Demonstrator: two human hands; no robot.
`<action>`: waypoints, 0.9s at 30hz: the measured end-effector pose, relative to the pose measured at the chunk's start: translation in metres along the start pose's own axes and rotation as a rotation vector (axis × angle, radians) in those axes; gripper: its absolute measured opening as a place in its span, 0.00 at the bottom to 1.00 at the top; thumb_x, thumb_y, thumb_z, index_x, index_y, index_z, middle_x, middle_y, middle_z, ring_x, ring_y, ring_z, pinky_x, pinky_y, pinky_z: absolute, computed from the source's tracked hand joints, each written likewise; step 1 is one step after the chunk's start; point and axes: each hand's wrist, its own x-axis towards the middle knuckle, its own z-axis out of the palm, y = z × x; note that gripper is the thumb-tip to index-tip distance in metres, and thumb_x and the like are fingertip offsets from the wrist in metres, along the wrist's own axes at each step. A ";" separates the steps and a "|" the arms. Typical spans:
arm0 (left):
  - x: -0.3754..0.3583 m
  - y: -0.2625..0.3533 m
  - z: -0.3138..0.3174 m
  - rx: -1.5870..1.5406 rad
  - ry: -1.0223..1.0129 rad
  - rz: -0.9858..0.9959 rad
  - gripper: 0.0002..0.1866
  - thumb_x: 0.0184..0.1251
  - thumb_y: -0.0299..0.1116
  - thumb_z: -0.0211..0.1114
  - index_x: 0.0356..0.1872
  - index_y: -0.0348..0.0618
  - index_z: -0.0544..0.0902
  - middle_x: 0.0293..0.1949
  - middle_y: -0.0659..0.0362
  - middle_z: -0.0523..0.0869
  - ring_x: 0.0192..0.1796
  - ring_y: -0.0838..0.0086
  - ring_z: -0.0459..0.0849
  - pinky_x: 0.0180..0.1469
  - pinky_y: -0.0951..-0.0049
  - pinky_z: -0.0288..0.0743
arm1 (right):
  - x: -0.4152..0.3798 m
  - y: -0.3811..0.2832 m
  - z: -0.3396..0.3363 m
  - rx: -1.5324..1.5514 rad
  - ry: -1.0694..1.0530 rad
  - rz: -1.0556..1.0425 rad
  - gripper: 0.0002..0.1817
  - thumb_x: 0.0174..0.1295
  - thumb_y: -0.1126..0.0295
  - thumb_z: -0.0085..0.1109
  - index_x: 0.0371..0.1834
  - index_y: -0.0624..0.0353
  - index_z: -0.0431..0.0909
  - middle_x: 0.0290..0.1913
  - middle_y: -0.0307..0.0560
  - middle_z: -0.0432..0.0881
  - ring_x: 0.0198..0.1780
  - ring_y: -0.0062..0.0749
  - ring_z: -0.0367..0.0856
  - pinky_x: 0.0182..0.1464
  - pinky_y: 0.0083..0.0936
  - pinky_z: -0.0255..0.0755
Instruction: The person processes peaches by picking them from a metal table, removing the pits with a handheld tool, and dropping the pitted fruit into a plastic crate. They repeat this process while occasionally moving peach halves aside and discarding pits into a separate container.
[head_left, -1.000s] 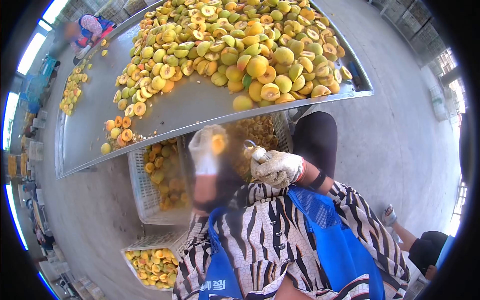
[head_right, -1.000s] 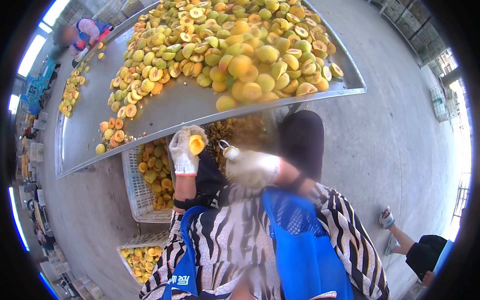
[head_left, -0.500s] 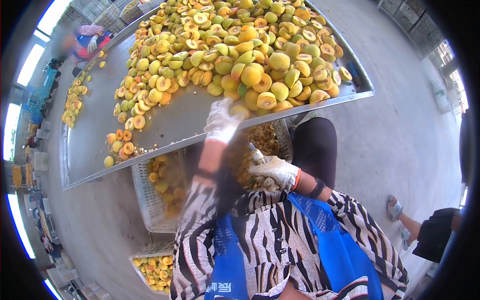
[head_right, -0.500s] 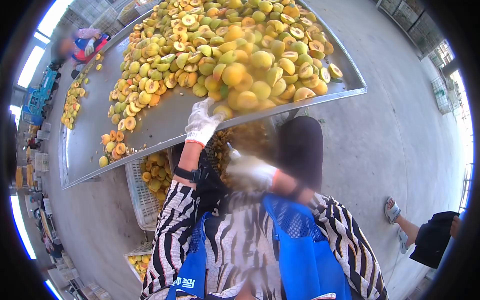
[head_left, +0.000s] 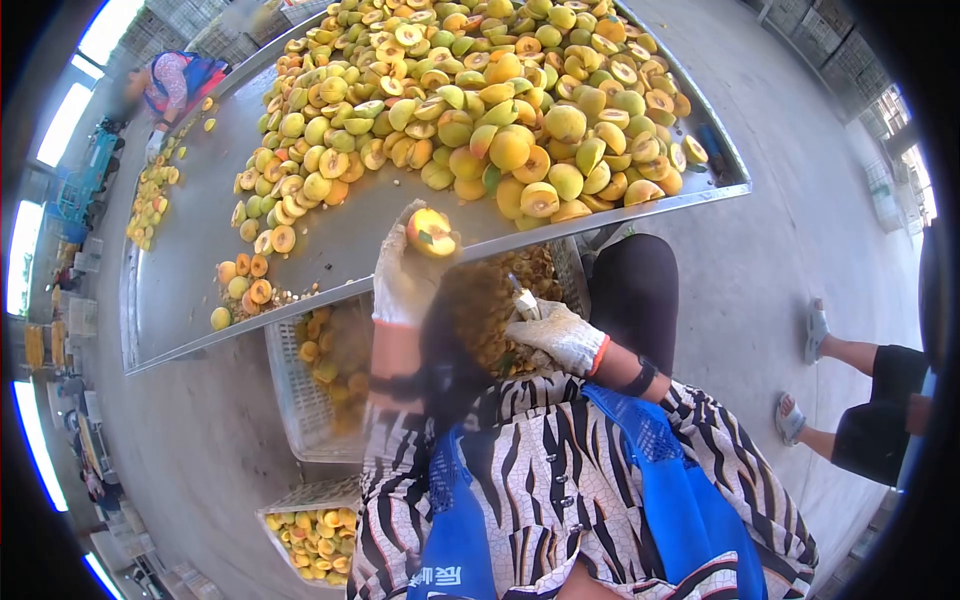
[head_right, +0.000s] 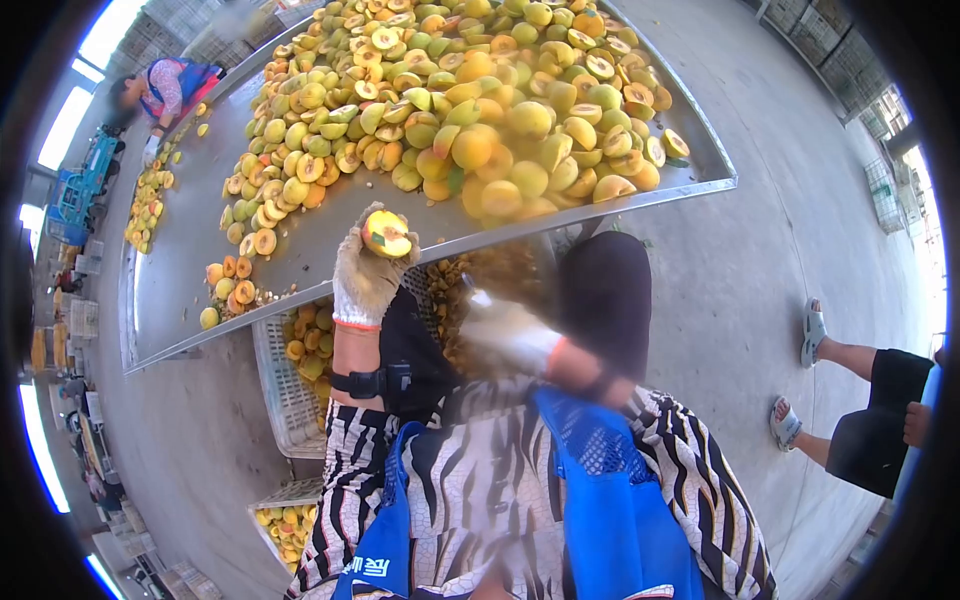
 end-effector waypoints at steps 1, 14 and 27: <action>-0.012 0.000 0.006 -0.125 0.042 -0.056 0.27 0.75 0.55 0.52 0.54 0.38 0.78 0.45 0.46 0.83 0.48 0.51 0.83 0.48 0.53 0.84 | 0.001 -0.002 0.006 -0.092 0.044 -0.063 0.10 0.64 0.63 0.62 0.39 0.57 0.76 0.25 0.37 0.77 0.22 0.18 0.74 0.24 0.19 0.68; -0.055 -0.042 0.007 0.082 0.107 0.060 0.21 0.77 0.48 0.52 0.54 0.39 0.76 0.46 0.46 0.82 0.49 0.51 0.82 0.56 0.49 0.78 | 0.008 -0.019 0.041 -0.723 0.271 -0.303 0.15 0.62 0.64 0.56 0.50 0.58 0.79 0.46 0.59 0.84 0.50 0.55 0.82 0.51 0.41 0.76; -0.055 -0.080 0.014 0.393 -0.034 0.108 0.21 0.76 0.45 0.50 0.58 0.41 0.77 0.55 0.51 0.82 0.59 0.57 0.79 0.66 0.56 0.71 | 0.023 0.011 0.019 -0.543 0.569 -0.538 0.19 0.63 0.57 0.59 0.53 0.54 0.77 0.46 0.59 0.84 0.51 0.59 0.81 0.51 0.45 0.76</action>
